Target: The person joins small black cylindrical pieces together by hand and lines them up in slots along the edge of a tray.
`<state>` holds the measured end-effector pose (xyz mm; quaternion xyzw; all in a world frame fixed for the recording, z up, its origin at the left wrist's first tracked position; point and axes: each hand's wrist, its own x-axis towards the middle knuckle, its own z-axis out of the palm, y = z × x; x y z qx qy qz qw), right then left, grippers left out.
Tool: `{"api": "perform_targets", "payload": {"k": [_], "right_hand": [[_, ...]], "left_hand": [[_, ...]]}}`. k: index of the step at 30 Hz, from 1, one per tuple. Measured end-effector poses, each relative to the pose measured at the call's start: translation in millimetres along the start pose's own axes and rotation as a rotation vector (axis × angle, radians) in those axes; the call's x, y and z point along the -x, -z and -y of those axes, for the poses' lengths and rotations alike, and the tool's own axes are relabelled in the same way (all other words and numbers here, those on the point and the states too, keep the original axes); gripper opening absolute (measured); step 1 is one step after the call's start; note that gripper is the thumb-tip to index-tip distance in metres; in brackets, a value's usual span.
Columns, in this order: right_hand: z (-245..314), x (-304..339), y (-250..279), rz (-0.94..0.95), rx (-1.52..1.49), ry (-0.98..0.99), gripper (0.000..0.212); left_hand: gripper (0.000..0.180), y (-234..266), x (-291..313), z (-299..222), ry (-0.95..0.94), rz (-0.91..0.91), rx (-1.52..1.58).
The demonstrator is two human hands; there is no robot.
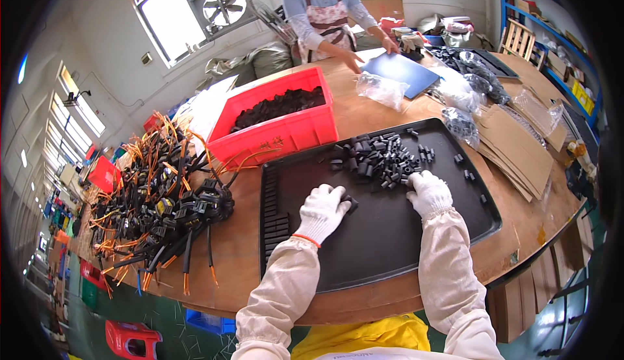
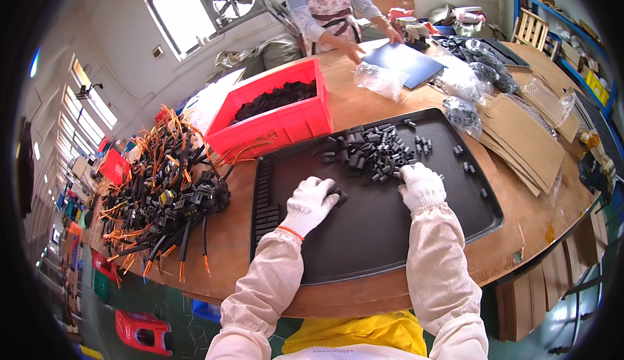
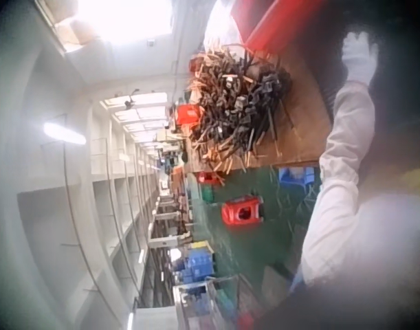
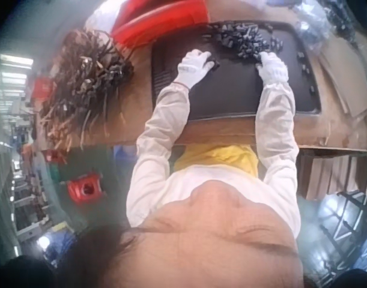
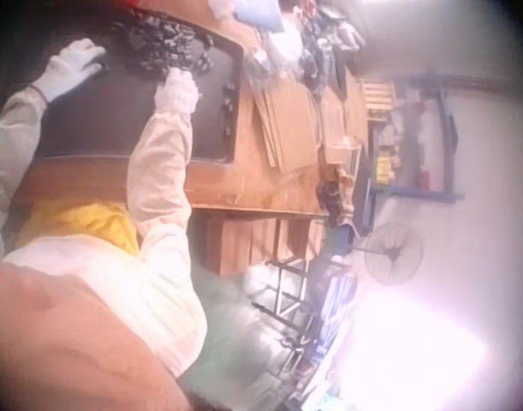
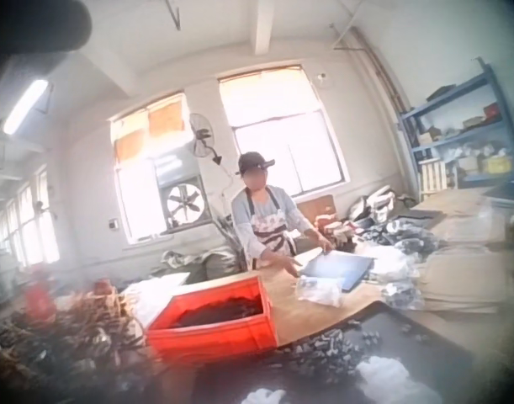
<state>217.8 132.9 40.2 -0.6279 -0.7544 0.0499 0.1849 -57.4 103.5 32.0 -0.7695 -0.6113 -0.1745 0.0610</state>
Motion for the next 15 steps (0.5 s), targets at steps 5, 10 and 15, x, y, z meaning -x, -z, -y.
{"api": "perform_targets", "payload": {"k": [5, 10, 15], "right_hand": [[2.4, 4.0, 0.6, 0.006, 0.044, 0.002, 0.022], [27.9, 5.4, 4.5, -0.142, -0.333, 0.115, 0.02], [62.3, 22.7, 5.4, -0.111, -0.994, 0.227, 0.022]], "left_hand": [[0.024, -5.1, -0.3, 0.5, 0.097, 0.126, 0.13], [0.019, -2.0, 9.1, 9.9, 0.097, 0.041, 0.351], [0.024, 31.5, 8.1, -15.6, 0.298, 0.261, 1.466]]}}
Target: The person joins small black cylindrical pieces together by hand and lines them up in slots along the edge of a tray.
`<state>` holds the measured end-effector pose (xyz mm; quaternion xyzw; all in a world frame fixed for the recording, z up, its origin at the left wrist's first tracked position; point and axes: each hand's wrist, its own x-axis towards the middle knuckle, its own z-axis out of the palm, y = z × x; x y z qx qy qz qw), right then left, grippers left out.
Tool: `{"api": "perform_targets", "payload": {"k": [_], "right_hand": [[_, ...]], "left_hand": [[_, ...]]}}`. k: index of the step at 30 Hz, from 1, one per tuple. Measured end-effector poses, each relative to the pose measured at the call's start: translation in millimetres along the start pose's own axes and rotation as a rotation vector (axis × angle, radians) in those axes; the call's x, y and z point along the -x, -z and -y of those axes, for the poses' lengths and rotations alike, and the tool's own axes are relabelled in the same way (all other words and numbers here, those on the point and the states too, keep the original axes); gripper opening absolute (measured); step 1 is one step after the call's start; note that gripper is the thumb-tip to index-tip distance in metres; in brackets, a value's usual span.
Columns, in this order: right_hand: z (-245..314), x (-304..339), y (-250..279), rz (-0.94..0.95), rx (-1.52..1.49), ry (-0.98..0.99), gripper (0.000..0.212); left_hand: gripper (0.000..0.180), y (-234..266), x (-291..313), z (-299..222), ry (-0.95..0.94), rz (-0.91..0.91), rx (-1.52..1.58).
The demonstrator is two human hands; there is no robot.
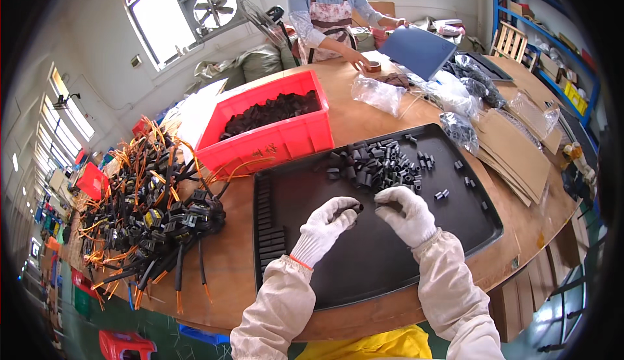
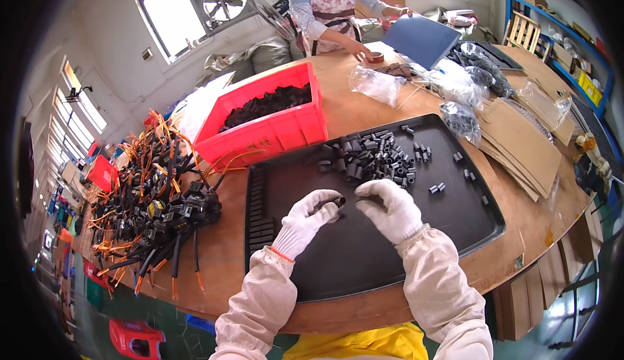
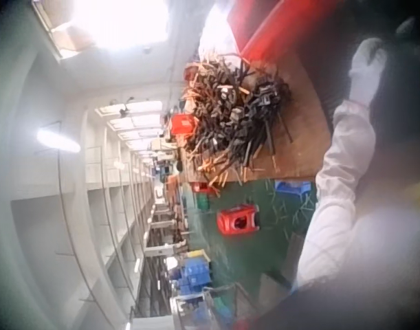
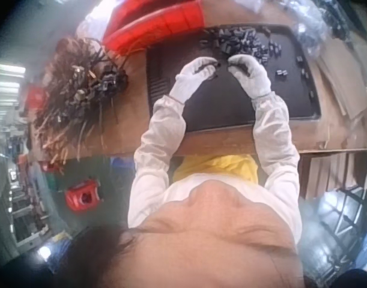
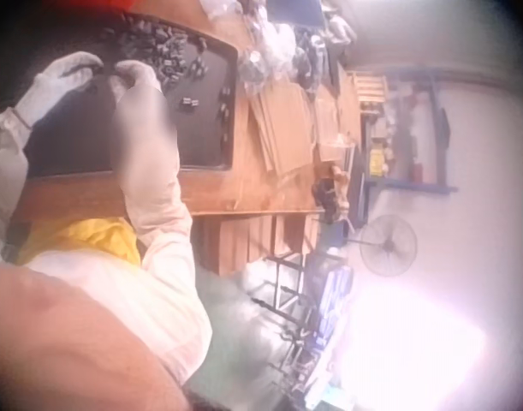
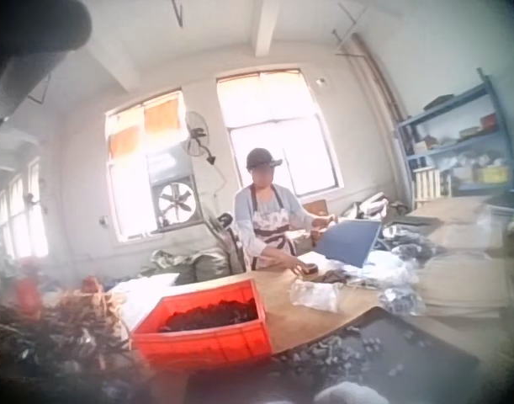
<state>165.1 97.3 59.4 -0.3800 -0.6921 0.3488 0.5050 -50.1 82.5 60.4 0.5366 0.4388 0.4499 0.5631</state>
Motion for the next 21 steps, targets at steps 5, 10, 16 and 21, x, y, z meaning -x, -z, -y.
{"api": "perform_targets", "payload": {"k": [5, 10, 16, 21], "right_hand": [[-3.5, 3.0, -4.4, 0.032, -0.098, 0.045, 0.026], [-12.9, 1.7, -18.5, 0.054, -0.345, -0.115, 0.027], [-16.8, 2.4, -16.2, -0.032, 0.063, 0.172, 0.024], [-14.5, 5.1, -10.2, 0.015, 0.165, 0.263, 0.029]], "left_hand": [[0.028, -2.1, 2.1, 4.7, 0.07, 0.086, 0.029], [0.029, -1.1, 7.3, 5.0, 0.068, 0.099, 0.118], [0.028, -8.4, 3.9, 4.5, 0.034, 0.148, 0.086], [0.025, -14.1, -1.8, 9.7, -0.01, 0.135, 0.171]]}}
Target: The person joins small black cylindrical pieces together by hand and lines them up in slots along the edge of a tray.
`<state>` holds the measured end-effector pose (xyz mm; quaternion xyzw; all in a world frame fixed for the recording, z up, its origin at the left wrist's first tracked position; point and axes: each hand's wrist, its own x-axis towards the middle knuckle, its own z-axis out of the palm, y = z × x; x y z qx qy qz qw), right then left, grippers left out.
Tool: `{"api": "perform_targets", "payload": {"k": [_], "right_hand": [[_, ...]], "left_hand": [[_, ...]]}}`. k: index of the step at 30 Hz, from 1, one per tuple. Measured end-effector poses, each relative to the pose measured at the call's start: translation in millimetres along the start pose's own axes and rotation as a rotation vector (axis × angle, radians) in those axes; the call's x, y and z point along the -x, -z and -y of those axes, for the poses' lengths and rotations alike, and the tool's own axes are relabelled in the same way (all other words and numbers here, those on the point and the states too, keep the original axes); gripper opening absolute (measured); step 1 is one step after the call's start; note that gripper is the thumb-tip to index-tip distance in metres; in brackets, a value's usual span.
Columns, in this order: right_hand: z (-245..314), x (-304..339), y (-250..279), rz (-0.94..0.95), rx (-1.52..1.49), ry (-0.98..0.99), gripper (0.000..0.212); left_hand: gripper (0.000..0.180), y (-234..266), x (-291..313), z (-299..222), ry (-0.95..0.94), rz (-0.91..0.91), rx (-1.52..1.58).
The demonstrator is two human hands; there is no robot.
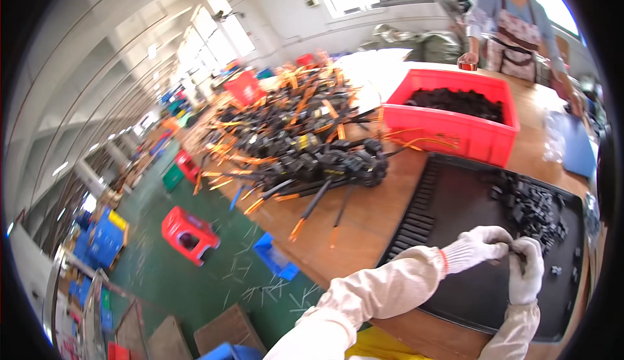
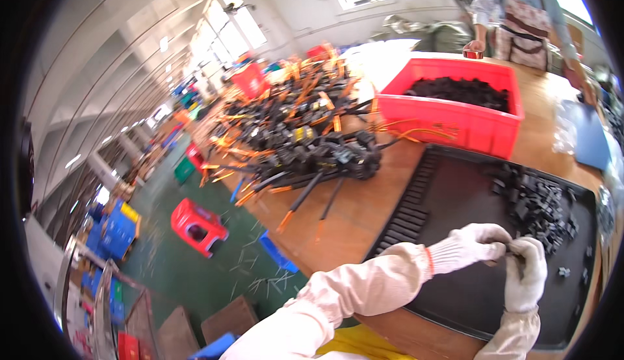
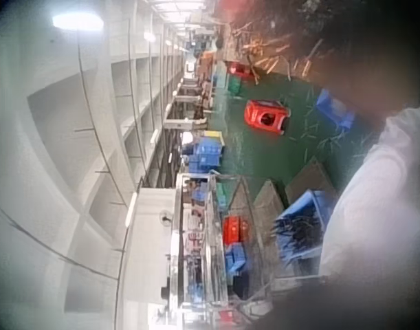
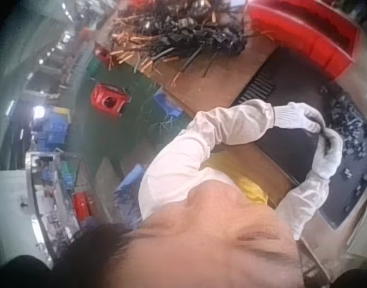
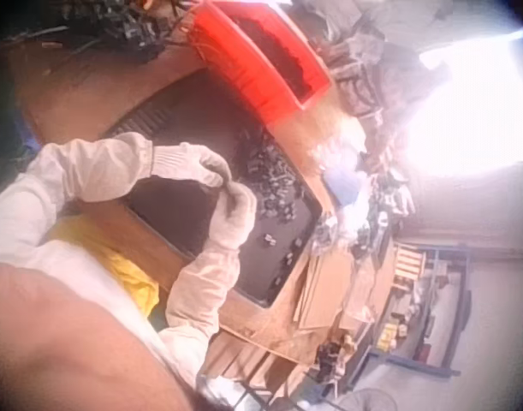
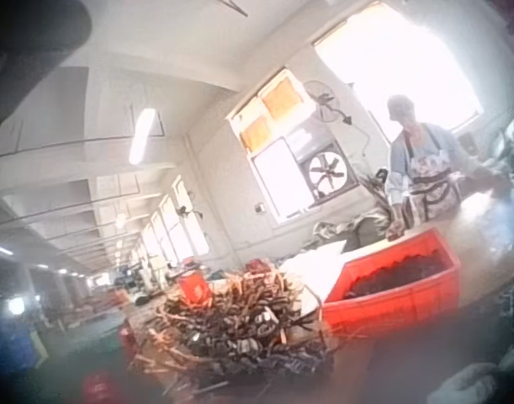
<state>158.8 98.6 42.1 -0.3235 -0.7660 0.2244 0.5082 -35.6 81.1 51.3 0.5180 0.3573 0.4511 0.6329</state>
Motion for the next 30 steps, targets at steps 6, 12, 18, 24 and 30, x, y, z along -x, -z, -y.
{"api": "perform_targets", "payload": {"k": [6, 12, 18, 24, 30], "right_hand": [[-8.1, 2.3, -4.9, 0.105, -0.044, -0.048, 0.026], [-6.4, 4.7, -9.4, 0.147, -0.006, -0.024, 0.029], [-9.1, -2.9, 1.7, 0.033, 0.177, 0.023, 0.028], [4.0, -12.8, -6.8, 0.086, 0.166, 0.033, 0.023], [0.8, -8.4, 3.4, 0.124, 0.17, -0.036, 0.022]], "left_hand": [[0.021, 2.7, 8.1, 0.2, -0.001, -0.039, -0.094], [0.019, 7.3, 3.7, 17.5, -0.177, -0.125, -0.67], [0.017, 39.5, 12.6, -32.9, -0.45, -0.31, -1.095], [0.018, 143.4, 57.2, -50.9, -0.269, -0.485, -1.397], [0.015, 131.1, 60.3, -32.7, -0.06, -0.543, -1.625]]}}
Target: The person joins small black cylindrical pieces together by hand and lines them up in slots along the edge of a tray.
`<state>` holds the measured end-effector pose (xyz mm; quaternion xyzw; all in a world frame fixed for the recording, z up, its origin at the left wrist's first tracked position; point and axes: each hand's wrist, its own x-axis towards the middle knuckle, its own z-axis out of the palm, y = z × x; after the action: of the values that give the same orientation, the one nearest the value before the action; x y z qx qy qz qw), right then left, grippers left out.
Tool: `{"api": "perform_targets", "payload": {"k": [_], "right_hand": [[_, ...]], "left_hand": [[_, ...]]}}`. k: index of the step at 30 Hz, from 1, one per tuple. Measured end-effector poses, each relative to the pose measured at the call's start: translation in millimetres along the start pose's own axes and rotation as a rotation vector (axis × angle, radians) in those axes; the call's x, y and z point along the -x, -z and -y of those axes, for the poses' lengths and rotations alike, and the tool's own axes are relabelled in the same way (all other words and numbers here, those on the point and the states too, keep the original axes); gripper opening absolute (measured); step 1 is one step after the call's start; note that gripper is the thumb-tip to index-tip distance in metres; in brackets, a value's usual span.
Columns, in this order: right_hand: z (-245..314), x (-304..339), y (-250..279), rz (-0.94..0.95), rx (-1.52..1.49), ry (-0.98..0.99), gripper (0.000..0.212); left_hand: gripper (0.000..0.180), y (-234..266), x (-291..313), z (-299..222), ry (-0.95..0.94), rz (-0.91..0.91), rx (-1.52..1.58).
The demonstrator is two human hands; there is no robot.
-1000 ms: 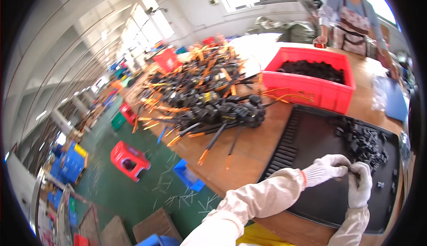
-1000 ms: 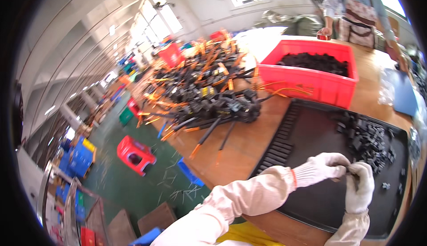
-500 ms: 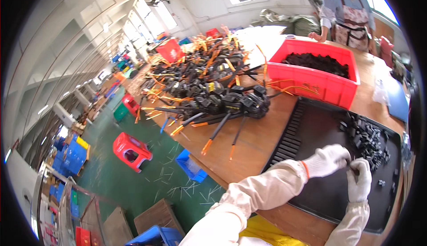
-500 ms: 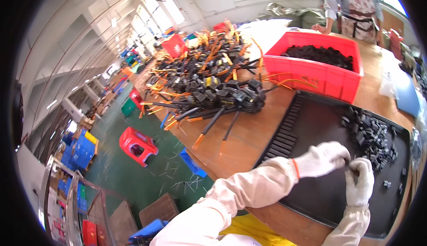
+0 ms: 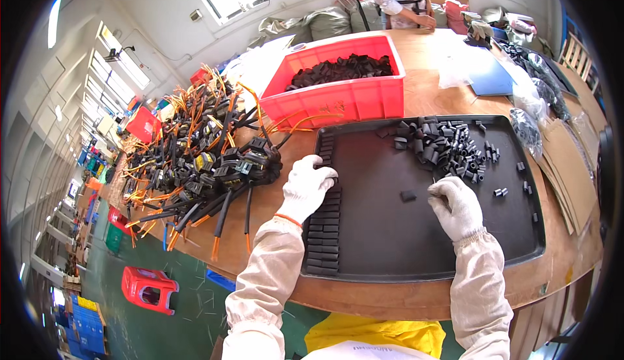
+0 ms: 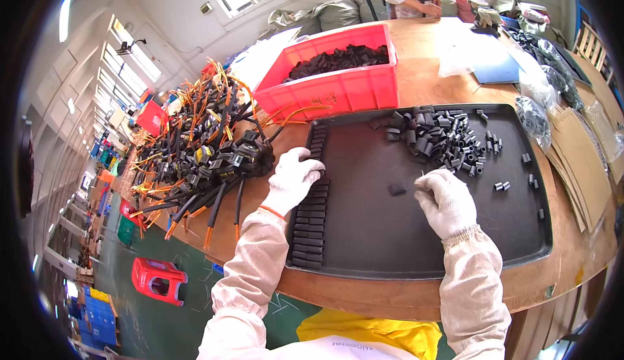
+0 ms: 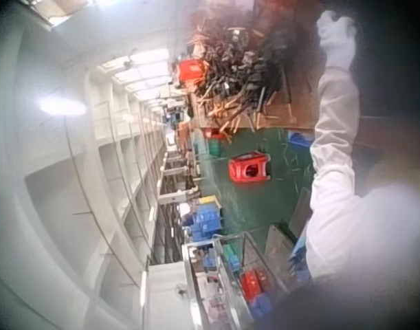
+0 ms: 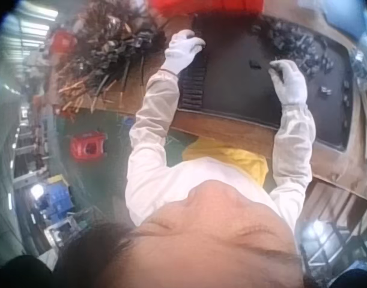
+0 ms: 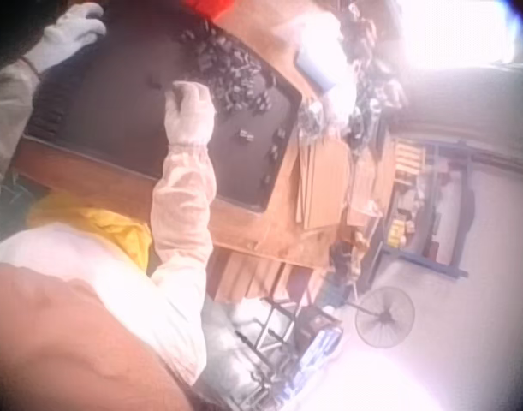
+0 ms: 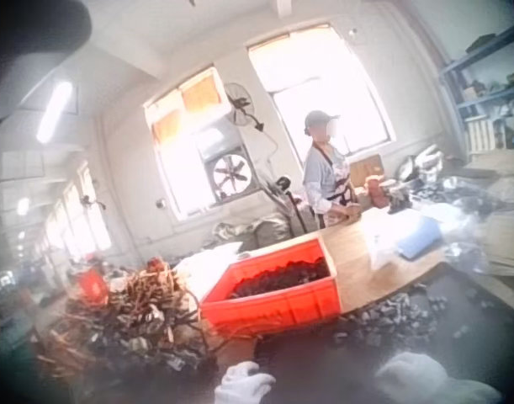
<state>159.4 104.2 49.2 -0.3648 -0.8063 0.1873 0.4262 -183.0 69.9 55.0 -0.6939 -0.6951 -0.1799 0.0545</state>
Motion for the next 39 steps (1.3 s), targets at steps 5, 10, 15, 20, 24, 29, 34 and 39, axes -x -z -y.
{"api": "perform_targets", "payload": {"k": [5, 10, 15, 20, 24, 29, 34, 39], "right_hand": [[3.7, 1.5, -3.7, -0.052, 0.008, 0.092, 0.022], [-6.9, 9.7, -7.2, -0.061, -0.019, 0.06, 0.023], [-3.6, 5.4, -22.0, -0.028, -0.068, 0.057, 0.022], [-11.2, 0.2, -0.1, -0.057, 0.052, 0.135, 0.021], [-1.6, -13.1, -6.5, 0.006, 0.141, 0.079, 0.01], [-16.8, -7.6, 15.9, -0.102, 0.212, 0.102, 0.013], [-30.3, 18.9, 52.7, -0.212, 0.775, -0.188, 0.023], [-57.0, 16.6, 30.0, -0.021, 0.884, -0.325, 0.012]], "left_hand": [[0.013, -20.7, -4.8, 8.9, 0.121, 0.093, -0.089], [0.019, -39.1, -1.7, 8.9, 0.074, 0.08, -0.071], [0.037, -33.3, 3.0, 8.9, -0.084, -0.08, -0.128], [0.045, -30.3, -14.9, -95.5, -0.422, 0.04, 0.082], [0.032, -14.9, -18.6, -133.6, -0.222, 0.323, -0.003], [0.013, -55.9, -10.0, -119.1, -0.402, -0.043, 0.061], [0.044, -39.6, -2.0, -114.6, -0.249, -0.076, 0.249], [0.053, -55.9, -9.5, -87.5, -0.299, -0.152, 0.269]]}}
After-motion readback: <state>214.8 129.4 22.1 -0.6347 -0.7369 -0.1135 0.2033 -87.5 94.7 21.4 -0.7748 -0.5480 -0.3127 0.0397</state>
